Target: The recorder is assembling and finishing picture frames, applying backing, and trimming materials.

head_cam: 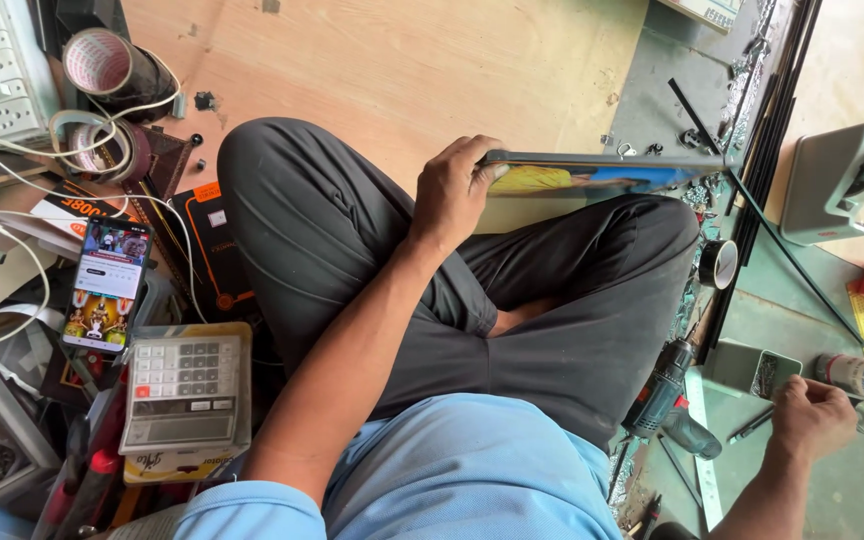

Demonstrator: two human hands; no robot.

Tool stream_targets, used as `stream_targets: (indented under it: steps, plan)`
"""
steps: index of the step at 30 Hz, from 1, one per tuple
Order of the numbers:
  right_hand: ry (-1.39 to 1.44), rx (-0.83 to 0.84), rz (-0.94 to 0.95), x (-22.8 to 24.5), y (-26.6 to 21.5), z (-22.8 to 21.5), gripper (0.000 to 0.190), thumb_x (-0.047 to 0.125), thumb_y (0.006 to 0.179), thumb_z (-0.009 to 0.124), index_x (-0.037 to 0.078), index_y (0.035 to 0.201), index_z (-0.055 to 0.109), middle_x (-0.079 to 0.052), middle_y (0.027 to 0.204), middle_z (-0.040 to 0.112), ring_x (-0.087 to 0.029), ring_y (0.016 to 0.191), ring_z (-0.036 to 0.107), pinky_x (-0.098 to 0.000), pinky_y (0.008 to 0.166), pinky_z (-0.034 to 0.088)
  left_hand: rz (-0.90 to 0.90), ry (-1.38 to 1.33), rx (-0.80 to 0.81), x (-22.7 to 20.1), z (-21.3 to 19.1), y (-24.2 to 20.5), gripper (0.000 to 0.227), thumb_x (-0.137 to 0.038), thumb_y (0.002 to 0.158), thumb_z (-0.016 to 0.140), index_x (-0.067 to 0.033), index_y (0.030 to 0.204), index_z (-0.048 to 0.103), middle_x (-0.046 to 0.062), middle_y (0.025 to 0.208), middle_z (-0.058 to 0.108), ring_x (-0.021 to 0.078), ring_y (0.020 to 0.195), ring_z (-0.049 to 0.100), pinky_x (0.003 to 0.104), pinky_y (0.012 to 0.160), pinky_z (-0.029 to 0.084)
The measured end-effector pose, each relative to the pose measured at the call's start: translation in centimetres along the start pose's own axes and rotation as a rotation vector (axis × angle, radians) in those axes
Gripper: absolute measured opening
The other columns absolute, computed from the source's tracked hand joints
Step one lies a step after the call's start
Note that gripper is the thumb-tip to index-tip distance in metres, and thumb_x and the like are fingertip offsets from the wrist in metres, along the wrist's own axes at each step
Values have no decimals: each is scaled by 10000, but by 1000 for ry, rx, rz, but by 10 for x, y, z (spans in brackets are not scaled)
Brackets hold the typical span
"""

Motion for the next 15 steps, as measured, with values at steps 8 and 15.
stream_targets:
  steps: [8,15]
  plan:
    - [-157,-84,-145,-16,4,-1,151,129,915,691,8,946,777,-142,848,749,-277,823,727,-393,805,572,14,-82,1,5,4,1,189,-121,942,735,-62,1115,690,72,1034,739,180,917,745,301,782,611]
    - [-148,-56,-165,-30,2,8,170,160,954,689,10,962,769,-158,848,737,-293,807,710,-409,775,554,-21,-174,-13,12,2,4,173,-203,995,727,-51,1077,729,63,1031,756,156,909,740,276,790,605]
Point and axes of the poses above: each hand's wrist, its own y-axis towards the middle knuckle, its own z-axis out of the palm, x = y × z, the point moved 9 cm from there along y, towards the middle knuckle
